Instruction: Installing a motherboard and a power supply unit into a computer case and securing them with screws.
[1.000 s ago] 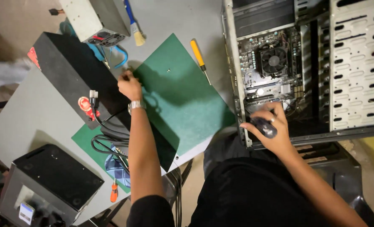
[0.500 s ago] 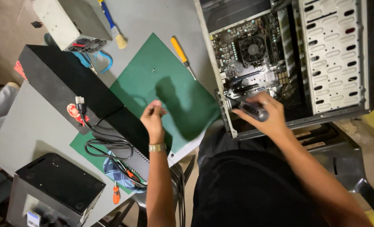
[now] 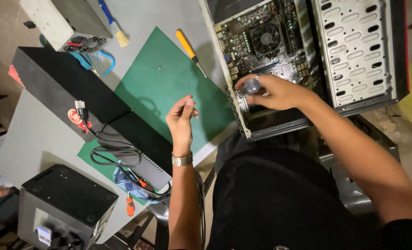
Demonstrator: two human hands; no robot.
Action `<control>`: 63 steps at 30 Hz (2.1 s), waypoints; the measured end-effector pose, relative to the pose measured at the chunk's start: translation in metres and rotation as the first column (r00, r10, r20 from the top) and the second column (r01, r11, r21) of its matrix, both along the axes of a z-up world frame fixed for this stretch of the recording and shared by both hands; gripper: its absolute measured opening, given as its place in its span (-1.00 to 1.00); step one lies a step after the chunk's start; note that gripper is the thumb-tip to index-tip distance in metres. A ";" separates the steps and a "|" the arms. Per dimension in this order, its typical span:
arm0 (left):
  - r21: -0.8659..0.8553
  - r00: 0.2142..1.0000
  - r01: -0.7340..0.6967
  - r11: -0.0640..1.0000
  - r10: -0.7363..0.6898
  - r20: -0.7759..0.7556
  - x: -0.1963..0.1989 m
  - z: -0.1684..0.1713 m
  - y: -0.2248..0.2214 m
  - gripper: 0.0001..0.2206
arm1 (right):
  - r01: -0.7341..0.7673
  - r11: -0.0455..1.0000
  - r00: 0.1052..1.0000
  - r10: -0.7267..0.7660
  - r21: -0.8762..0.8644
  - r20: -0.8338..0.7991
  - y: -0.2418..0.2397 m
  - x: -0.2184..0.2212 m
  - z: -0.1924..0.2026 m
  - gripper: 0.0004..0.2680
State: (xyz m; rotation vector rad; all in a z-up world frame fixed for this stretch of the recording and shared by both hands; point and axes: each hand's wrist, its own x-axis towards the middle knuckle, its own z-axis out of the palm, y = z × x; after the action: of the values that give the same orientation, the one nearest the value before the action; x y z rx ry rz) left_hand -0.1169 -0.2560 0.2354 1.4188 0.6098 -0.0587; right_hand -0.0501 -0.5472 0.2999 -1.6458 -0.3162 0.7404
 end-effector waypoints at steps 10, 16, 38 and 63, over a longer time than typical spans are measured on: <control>-0.020 0.991 0.113 0.993 -0.111 0.072 0.005 0.026 -0.019 -0.84 | 0.587 0.770 0.739 -0.382 -0.252 0.555 0.028 -0.054 -0.088 -0.66; -0.098 0.993 0.118 0.988 -0.119 -0.010 -0.010 0.020 -0.024 -0.81 | 0.655 0.744 0.745 -0.607 -0.132 0.278 0.001 -0.061 -0.063 -0.75; -0.565 0.958 0.285 0.774 -0.251 0.140 -0.049 0.029 -0.062 -0.84 | 0.909 0.333 0.416 -0.704 0.250 -0.576 -0.058 -0.097 0.008 -0.84; -0.522 0.957 0.291 0.802 -0.233 0.175 -0.046 0.034 -0.071 -0.85 | 0.978 0.205 0.168 -0.705 0.028 -0.689 -0.051 -0.099 0.008 -0.84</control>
State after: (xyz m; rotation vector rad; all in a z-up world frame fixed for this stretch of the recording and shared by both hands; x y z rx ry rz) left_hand -0.1628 -0.3267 0.2696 0.9287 0.2683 -0.3541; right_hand -0.1495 -0.5985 0.3078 -0.7551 0.8607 0.0932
